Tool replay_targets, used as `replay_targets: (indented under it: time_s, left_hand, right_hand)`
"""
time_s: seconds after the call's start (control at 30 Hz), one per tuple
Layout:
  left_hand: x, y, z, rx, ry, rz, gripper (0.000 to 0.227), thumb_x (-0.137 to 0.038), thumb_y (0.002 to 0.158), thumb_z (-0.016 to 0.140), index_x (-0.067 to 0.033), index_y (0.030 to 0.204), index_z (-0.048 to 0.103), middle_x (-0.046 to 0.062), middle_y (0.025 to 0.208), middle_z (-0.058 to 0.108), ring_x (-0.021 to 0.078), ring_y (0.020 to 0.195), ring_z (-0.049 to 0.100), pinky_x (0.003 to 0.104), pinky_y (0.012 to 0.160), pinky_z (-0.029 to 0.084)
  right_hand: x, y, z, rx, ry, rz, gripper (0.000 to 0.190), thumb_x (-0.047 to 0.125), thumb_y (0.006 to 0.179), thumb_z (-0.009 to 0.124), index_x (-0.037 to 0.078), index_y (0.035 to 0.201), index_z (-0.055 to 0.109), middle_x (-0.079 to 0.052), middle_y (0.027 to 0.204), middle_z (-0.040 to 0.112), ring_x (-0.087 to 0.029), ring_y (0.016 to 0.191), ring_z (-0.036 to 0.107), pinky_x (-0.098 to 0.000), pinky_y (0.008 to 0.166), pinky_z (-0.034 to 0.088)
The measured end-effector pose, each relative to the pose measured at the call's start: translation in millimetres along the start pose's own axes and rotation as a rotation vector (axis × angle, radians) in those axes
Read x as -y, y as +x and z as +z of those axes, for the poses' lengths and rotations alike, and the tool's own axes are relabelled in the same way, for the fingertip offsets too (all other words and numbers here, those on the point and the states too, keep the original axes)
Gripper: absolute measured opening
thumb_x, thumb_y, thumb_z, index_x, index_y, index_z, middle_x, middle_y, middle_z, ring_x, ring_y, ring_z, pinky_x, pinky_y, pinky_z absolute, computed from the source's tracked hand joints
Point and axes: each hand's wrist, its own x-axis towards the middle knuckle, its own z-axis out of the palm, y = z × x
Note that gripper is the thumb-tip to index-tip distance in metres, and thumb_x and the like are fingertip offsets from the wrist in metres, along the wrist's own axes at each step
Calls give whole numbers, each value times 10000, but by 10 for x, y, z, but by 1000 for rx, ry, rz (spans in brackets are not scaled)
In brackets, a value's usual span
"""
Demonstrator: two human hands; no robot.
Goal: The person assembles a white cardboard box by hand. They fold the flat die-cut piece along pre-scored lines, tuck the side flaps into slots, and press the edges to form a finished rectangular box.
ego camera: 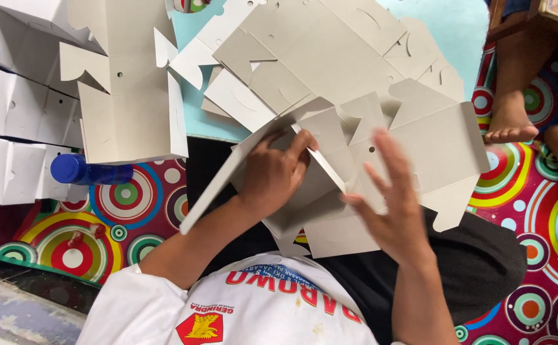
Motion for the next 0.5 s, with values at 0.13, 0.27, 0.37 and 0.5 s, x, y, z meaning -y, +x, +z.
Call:
replay_targets:
  time_s: [0.13, 0.27, 0.37, 0.5]
  left_hand:
    - [216, 2, 54, -31, -32, -30, 156, -164, 928, 634, -236, 1015, 527, -10, 393, 554, 171, 513, 715, 335, 1027, 507]
    - [233, 15, -44, -18, -106, -32, 319, 94, 775, 509, -115, 1015, 489, -70, 754, 643, 274, 539, 584, 415, 855, 570]
    - [215, 38, 10, 29, -129, -22, 310, 105, 788, 475, -110, 1011, 477, -56, 701, 633, 265, 565, 592, 398, 883, 556]
    - [154, 50, 60, 110, -152, -24, 248, 60, 831, 466, -111, 1009, 444, -2, 486, 435, 308, 377, 362, 438, 967, 531]
  right_hand:
    - [-203, -552, -290, -284, -28, 55, 525, 290, 1083, 468, -35, 1494, 443, -201, 1507, 440, -316, 1415, 492, -443, 1060, 533]
    - [-460, -1501, -389, -366, -258, 588, 418, 242, 1171, 503, 48, 850, 687, -38, 768, 669, -124, 724, 605, -268, 739, 473]
    - [-526, -1839, -218, -104, -112, 985, 310, 312, 1021, 563, 85, 1016, 774, -68, 756, 784, -135, 717, 703, -265, 737, 527]
    - [-687, -1938, 374, 165, 201, 987, 788, 490, 828, 665, 157, 1507, 444, -121, 1389, 716, -213, 1055, 814, -328, 918, 614]
